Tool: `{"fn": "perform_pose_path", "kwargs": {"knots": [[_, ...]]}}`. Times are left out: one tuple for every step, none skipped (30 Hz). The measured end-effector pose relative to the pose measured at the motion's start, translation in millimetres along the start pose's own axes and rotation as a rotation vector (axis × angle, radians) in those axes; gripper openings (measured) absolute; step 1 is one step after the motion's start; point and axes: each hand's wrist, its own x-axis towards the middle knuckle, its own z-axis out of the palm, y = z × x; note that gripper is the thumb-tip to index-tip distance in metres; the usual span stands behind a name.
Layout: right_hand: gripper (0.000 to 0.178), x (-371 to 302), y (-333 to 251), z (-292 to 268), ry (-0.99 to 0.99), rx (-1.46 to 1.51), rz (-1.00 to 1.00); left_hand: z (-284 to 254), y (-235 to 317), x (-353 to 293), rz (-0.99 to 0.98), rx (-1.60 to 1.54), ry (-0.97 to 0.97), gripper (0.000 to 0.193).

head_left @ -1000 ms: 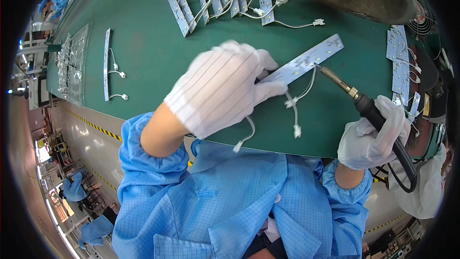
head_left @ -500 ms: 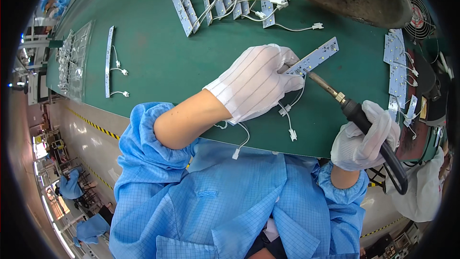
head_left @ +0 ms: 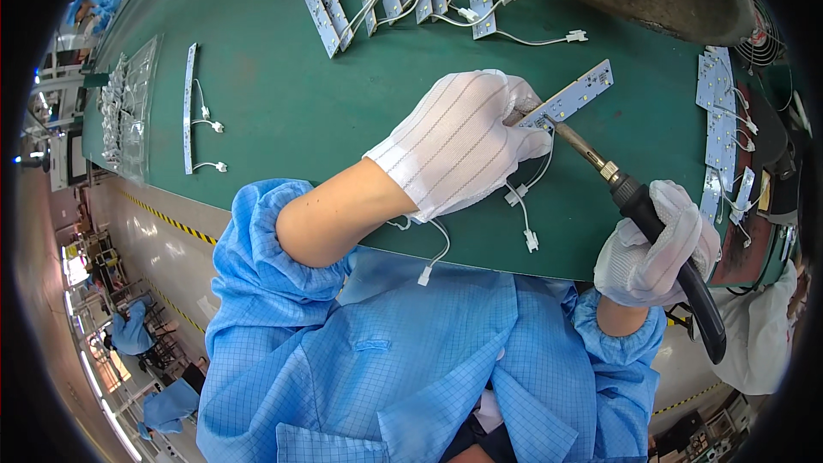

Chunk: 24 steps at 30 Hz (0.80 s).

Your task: Soldering electrical components onto long circuit board strips at an assembly station.

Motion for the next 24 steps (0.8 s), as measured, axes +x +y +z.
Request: {"fn": "perform_pose_path", "kwargs": {"knots": [[0.037, 0.5, -0.2, 0.5, 0.002, -0.061, -0.011, 0.0, 0.2, 0.3, -0.024, -0.010, -0.007, 0.032], [0.037, 1.1, -0.1, 0.3, 0.002, -0.029, -0.017, -0.3, 0.4, 0.5, -0.048, -0.020, -0.014, 0.032], [0.037, 1.3, -0.2, 0.5, 0.007, -0.037, -0.019, -0.7, 0.6, 0.6, -0.045, -0.018, -0.012, 0.033], [0.037, 1.3, -0.1, 0.6, 0.001, -0.088, -0.025, -0.9, 1.0, 0.8, -0.041, -0.016, -0.009, 0.033], [0.038, 1.0, -0.1, 0.9, 0.013, -0.013, -0.007, -1.1, 1.2, 1.0, -0.042, -0.015, -0.008, 0.033], [0.038, 0.5, 0.1, 1.2, 0.013, 0.019, 0.006, -1.1, 1.5, 1.2, -0.057, -0.017, -0.014, 0.033], [0.039, -0.2, 0.3, 2.0, 0.025, 0.008, 0.010, -1.1, 1.9, 1.4, -0.079, -0.021, -0.023, 0.033], [0.039, -0.9, 0.5, 2.3, 0.034, 0.141, 0.055, -0.9, 2.2, 1.6, -0.101, -0.024, -0.032, 0.033], [0.040, -1.5, 0.8, 3.7, 0.055, 0.230, 0.091, -0.9, 2.4, 1.6, -0.115, -0.043, -0.032, 0.033], [0.040, -1.9, 1.0, 3.9, 0.069, 0.243, 0.105, -0.9, 2.5, 1.7, -0.128, -0.061, -0.033, 0.033], [0.041, -2.0, 1.1, 4.4, 0.073, 0.305, 0.127, -0.9, 2.4, 1.7, -0.141, -0.080, -0.033, 0.033], [0.041, -1.8, 1.2, 4.0, 0.069, 0.293, 0.127, -0.9, 2.3, 1.7, -0.123, -0.075, -0.024, 0.033], [0.041, -1.5, 0.8, 3.8, 0.069, 0.218, 0.111, -0.9, 2.1, 1.7, -0.106, -0.069, -0.015, 0.033], [0.041, -0.8, 0.7, 2.9, 0.055, 0.259, 0.128, -1.0, 1.9, 1.6, -0.098, -0.060, -0.011, 0.033], [0.041, -0.1, -0.1, 2.1, 0.047, 0.236, 0.128, -0.9, 1.8, 1.5, -0.087, -0.057, -0.007, 0.033], [0.040, 0.8, -0.2, 1.2, 0.042, 0.149, 0.099, -1.0, 1.6, 1.5, -0.084, -0.052, -0.009, 0.033], [0.040, 1.6, -0.3, 0.2, 0.032, 0.138, 0.090, -1.1, 1.3, 1.7, -0.085, -0.050, -0.014, 0.033], [0.039, 2.5, 0.4, -0.5, 0.026, 0.062, 0.050, -1.4, 1.0, 2.0, -0.117, -0.078, -0.022, 0.034], [0.038, 2.8, 0.6, -2.0, 0.001, -0.083, 0.006, -2.0, 0.5, 2.5, -0.155, -0.109, -0.033, 0.034], [0.038, 2.9, 1.3, -2.6, 0.004, -0.090, 0.012, -2.5, 0.1, 2.8, -0.194, -0.140, -0.043, 0.035], [0.037, 2.5, 1.0, -4.0, -0.012, -0.167, 0.014, -3.5, -0.6, 3.4, -0.188, -0.147, -0.040, 0.035], [0.038, 2.0, 1.5, -4.2, -0.020, -0.237, 0.006, -4.3, -1.4, 3.9, -0.184, -0.156, -0.038, 0.035], [0.038, 1.2, 1.8, -3.8, -0.023, -0.185, 0.012, -4.7, -1.8, 4.1, -0.193, -0.159, -0.039, 0.036], [0.039, 0.5, 2.3, -4.2, -0.019, -0.116, 0.031, -5.0, -2.5, 4.4, -0.203, -0.178, -0.041, 0.036]]}}
